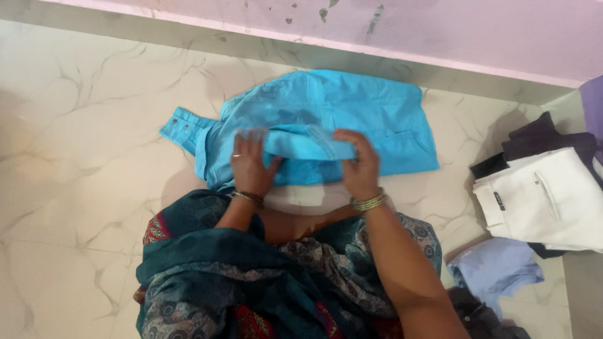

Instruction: The person sits on the floor and buttons a light blue shirt, then folds the sleeves and body of the shirt into a compact stack.

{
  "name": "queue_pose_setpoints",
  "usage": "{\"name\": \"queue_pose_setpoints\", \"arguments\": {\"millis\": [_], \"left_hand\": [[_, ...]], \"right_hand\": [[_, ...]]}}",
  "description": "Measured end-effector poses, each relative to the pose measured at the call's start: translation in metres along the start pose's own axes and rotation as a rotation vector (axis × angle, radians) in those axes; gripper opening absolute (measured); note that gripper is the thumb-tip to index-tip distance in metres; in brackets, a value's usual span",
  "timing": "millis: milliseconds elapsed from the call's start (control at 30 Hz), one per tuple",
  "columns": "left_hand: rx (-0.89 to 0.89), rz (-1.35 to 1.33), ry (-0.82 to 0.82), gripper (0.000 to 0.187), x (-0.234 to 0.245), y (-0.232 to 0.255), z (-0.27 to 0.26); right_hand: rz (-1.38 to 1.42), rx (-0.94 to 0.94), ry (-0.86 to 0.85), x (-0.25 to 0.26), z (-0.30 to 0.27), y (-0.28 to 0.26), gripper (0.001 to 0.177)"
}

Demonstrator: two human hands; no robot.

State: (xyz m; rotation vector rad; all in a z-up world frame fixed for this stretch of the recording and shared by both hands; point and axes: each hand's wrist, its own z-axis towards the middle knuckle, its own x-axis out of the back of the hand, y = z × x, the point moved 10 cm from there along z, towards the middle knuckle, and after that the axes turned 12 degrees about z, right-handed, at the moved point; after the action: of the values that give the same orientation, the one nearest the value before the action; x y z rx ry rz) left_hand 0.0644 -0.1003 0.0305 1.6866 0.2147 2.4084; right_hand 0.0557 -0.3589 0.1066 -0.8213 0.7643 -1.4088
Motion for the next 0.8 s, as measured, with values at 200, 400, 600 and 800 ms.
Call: {"name": "queue_pose_setpoints", "arguments": {"millis": [200,400,600,800], "left_hand": [[0.570,-0.060,-0.410,0.114,-0.064,-0.079,-0.003],[0.658,0.042,-0.560,0.044,-0.102,-0.098,-0.012],[0.487,-0.213,0.330,0.031,-0.038,-0.125,0.014],[0.743,-0.348,0.331,0.022,-0.041,-0.146,0.007]], "right_hand": [[0.386,0.010,0.462,0.093,0.003,0.022,0.019],[0.556,0.130,0.563,0.140,0.002,0.016,0.016],[0.592,0.120,0.607,0.148,0.008,0.013,0.022],[0.557,0.140,0.589,0.141,0.011,0.012,0.019]]}}
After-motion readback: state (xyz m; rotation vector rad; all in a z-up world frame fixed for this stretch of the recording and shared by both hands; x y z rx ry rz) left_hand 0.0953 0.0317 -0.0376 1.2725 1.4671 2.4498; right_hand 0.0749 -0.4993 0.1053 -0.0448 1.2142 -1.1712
